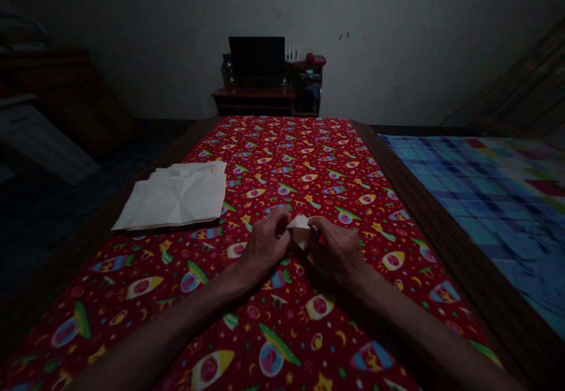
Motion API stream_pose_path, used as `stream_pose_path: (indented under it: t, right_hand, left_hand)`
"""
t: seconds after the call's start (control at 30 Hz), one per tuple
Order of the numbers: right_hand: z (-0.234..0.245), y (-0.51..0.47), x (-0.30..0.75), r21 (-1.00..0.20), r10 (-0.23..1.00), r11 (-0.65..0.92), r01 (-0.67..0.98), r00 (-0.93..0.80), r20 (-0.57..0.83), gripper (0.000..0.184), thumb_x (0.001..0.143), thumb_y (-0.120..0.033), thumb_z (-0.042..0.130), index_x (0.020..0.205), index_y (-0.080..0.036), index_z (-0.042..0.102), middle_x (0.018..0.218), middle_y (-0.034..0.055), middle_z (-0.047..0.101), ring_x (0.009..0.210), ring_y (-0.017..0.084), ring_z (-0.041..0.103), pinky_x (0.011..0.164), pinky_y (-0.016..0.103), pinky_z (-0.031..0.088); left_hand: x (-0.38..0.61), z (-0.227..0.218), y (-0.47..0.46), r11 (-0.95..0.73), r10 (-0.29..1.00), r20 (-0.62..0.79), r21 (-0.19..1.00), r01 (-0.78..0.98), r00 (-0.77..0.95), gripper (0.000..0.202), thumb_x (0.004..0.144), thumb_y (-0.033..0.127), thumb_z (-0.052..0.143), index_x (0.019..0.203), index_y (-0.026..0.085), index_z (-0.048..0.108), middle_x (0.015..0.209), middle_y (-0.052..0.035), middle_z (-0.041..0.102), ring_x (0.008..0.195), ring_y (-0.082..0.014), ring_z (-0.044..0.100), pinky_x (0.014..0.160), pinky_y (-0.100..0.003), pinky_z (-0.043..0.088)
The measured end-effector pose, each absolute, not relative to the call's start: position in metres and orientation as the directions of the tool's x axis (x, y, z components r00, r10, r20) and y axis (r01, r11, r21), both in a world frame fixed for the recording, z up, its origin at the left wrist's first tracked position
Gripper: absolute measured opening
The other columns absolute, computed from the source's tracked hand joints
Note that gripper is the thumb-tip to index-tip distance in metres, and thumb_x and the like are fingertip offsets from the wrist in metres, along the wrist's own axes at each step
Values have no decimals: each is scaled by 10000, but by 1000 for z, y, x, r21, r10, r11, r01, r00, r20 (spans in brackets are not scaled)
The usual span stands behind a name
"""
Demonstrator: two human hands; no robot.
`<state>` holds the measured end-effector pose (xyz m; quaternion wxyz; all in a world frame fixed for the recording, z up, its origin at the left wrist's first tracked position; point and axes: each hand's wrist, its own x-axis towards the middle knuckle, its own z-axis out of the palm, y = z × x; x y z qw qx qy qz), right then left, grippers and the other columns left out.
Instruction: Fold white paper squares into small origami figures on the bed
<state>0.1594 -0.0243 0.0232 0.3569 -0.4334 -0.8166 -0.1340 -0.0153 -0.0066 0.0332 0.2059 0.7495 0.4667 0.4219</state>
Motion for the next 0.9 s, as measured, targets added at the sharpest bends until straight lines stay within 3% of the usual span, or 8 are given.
stream_pose_path:
  t: [0.1, 0.23, 0.37, 0.5, 0.57, 0.67, 0.77, 0.9]
  right_hand:
    - [27, -26, 160, -203, 642, 641, 740, -373, 670, 187, 863, -187, 436, 1024, -148, 523, 807, 61, 664, 605, 140, 596, 490, 232, 369]
    - [34, -28, 157, -487, 726, 629, 606, -232, 648, 169, 813, -139, 486, 945, -189, 578, 766, 21, 673, 616, 122, 618, 537, 203, 439]
    - [35, -29, 156, -661, 796, 560, 500, -103, 597, 217, 762, -99, 489, 903, -199, 619, 776, 7, 689, 627, 120, 638, 578, 207, 486]
    - [33, -28, 161, -648, 788, 559, 517, -87, 610, 223, 762, -100, 500, 912, -205, 628, 775, 11, 694, 633, 127, 644, 587, 220, 501]
    - [32, -28, 163, -600, 758, 588, 542, -109, 644, 218, 772, -103, 508, 923, -209, 624, 776, 12, 691, 635, 126, 641, 580, 219, 496]
    - [32, -28, 164, -467, 678, 670, 577, -220, 701, 180, 800, -112, 512, 919, -200, 614, 768, 23, 680, 639, 126, 632, 566, 216, 476]
    - [32, -29, 163, -365, 609, 727, 582, -300, 734, 139, 828, -114, 490, 873, -187, 600, 733, 32, 665, 632, 128, 620, 569, 220, 465]
    - [33, -31, 162, -449, 666, 707, 547, -302, 682, 150, 807, -105, 489, 885, -191, 584, 755, 31, 653, 658, 131, 612, 590, 224, 465]
  left_hand:
    - [-17, 29, -8, -583, 804, 541, 631, 512, 248, 156, 675, 51, 470, 741, 192, 461, 662, 47, 471, 581, -85, 466, 536, -177, 368]
    - [-17, 29, -11, -660, 741, 606, 582, 475, 289, 183, 679, 22, 446, 748, 192, 444, 704, 29, 441, 646, -105, 453, 576, -195, 368]
    - [-17, 36, -13, -636, 770, 577, 660, 399, 272, 196, 680, 20, 452, 777, 189, 469, 792, -6, 463, 783, -141, 484, 684, -232, 410]
    - [-20, 39, -13, -389, 864, 344, 920, 54, 368, 64, 751, 170, 524, 795, 174, 478, 967, -48, 482, 834, -144, 515, 685, -231, 439]
    - [-20, 38, -12, -168, 887, 194, 981, -99, 419, 153, 795, 296, 547, 818, 174, 458, 930, -37, 511, 759, -119, 525, 643, -211, 431]
    - [-16, 34, -11, 68, 932, 8, 978, -195, 363, 345, 733, 413, 661, 827, 184, 420, 793, 15, 537, 659, -91, 529, 620, -199, 427]
    - [-11, 32, -11, 201, 913, -99, 953, -225, 396, 472, 626, 415, 759, 892, 178, 449, 793, 12, 586, 659, -110, 576, 661, -237, 458]
    - [-13, 37, -11, 241, 883, -151, 958, -154, 444, 417, 624, 418, 752, 853, 132, 552, 772, -21, 634, 677, -129, 601, 679, -242, 460]
